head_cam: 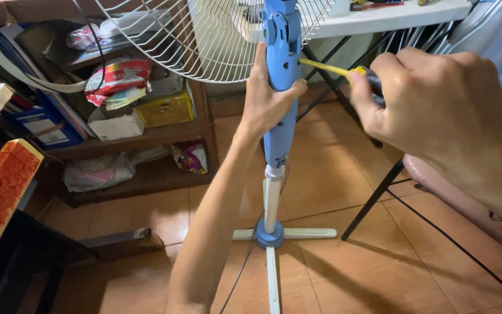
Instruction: Disassembling and cleaning an electric fan using a screwdriver and a cloth
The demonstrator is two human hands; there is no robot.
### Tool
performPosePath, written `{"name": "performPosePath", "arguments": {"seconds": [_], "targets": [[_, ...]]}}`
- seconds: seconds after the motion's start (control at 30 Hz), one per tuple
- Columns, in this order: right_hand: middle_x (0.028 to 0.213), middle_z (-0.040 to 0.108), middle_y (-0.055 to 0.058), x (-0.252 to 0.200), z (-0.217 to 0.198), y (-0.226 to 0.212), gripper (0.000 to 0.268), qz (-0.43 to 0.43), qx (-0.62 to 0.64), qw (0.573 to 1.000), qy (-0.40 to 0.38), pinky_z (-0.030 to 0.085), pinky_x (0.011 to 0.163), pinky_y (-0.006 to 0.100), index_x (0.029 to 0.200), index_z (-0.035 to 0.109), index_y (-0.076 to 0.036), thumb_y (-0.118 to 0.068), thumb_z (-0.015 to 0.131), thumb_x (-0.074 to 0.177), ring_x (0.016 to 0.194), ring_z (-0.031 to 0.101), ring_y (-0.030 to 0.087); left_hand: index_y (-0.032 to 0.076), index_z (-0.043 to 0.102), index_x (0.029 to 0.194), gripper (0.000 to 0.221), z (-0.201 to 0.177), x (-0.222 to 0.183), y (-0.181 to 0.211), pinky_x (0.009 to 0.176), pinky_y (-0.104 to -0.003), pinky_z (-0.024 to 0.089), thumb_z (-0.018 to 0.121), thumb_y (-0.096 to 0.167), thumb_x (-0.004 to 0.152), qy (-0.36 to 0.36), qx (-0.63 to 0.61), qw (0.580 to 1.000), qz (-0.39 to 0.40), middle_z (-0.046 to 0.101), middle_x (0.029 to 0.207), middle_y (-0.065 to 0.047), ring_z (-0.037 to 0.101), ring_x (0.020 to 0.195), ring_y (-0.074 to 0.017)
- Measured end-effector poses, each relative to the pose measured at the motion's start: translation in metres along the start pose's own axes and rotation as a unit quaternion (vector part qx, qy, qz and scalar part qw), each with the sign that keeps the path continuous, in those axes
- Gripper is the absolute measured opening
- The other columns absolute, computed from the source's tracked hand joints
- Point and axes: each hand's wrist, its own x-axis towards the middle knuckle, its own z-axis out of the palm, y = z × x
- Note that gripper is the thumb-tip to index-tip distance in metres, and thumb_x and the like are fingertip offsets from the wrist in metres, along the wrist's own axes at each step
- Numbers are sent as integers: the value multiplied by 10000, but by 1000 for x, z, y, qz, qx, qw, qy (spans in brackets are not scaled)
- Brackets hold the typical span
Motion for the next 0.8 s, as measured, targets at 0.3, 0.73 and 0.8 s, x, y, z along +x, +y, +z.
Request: {"name": "performPosePath", "arguments": {"seconds": [0.3, 0.73, 0.8], "targets": [[1065, 642, -153, 8, -8, 8, 102, -73, 81, 990, 86, 431, 684, 187, 1110, 704, -357, -350, 799, 1147, 879, 686, 67, 157, 463, 1114, 385, -2, -1, 1, 575, -285, 536, 697, 201, 812, -4, -7, 1000, 0, 534, 755, 12, 515, 575, -122], [933, 600, -213, 8, -18, -2, 279, -78, 41, 984, 153, 303, 524, 186, 1053, 705, -402, -129, 755, 1020, 738, 529, 60, 162, 459, 1065, 372, 1, 0, 5, 556, -281, 501, 702, 189, 784, 6, -1, 1000, -12, 490, 726, 27, 476, 566, -116], [1090, 653, -153, 10, -26, -1, 254, -62, 88, 989, 100, 446, 618, 159, 1219, 716, -373, -256, 832, 1025, 824, 687, 54, 158, 465, 1085, 376, 1, -1, 6, 564, -298, 535, 700, 173, 793, 3, -12, 1000, -18, 531, 748, 10, 510, 581, -128]]}}
